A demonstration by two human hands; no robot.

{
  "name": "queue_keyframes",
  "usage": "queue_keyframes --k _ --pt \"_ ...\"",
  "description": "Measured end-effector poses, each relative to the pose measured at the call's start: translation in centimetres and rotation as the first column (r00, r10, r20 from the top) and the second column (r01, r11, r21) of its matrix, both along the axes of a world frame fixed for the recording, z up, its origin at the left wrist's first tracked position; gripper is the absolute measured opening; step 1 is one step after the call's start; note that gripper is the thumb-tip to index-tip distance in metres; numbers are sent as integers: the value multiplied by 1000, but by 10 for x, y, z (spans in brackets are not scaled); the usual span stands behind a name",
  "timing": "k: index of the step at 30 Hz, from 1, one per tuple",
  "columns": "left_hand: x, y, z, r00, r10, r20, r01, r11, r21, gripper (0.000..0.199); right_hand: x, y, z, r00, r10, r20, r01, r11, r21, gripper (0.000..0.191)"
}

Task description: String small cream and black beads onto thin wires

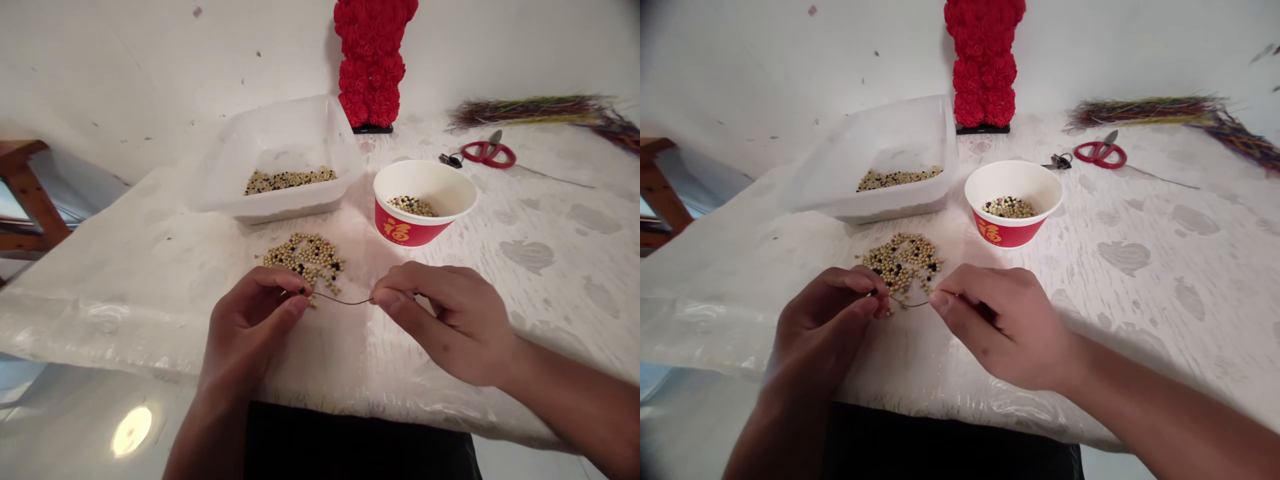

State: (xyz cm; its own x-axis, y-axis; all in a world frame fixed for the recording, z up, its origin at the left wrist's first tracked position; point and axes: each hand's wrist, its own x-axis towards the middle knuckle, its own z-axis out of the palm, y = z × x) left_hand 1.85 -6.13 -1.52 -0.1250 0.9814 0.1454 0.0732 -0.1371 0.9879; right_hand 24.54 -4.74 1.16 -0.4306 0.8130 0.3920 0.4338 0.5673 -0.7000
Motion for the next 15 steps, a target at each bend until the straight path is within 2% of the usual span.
queue_keyframes --k 7,15 --pt "-3 1 -2 998 -59 -8 59 998 30 9 -1 1 -1 1000 1 15 -1 1000 -1 21" --pt "8 -4 9 997 -11 71 16 998 -69 7 0 -1 2 1000 3 8 -3 999 36 16"
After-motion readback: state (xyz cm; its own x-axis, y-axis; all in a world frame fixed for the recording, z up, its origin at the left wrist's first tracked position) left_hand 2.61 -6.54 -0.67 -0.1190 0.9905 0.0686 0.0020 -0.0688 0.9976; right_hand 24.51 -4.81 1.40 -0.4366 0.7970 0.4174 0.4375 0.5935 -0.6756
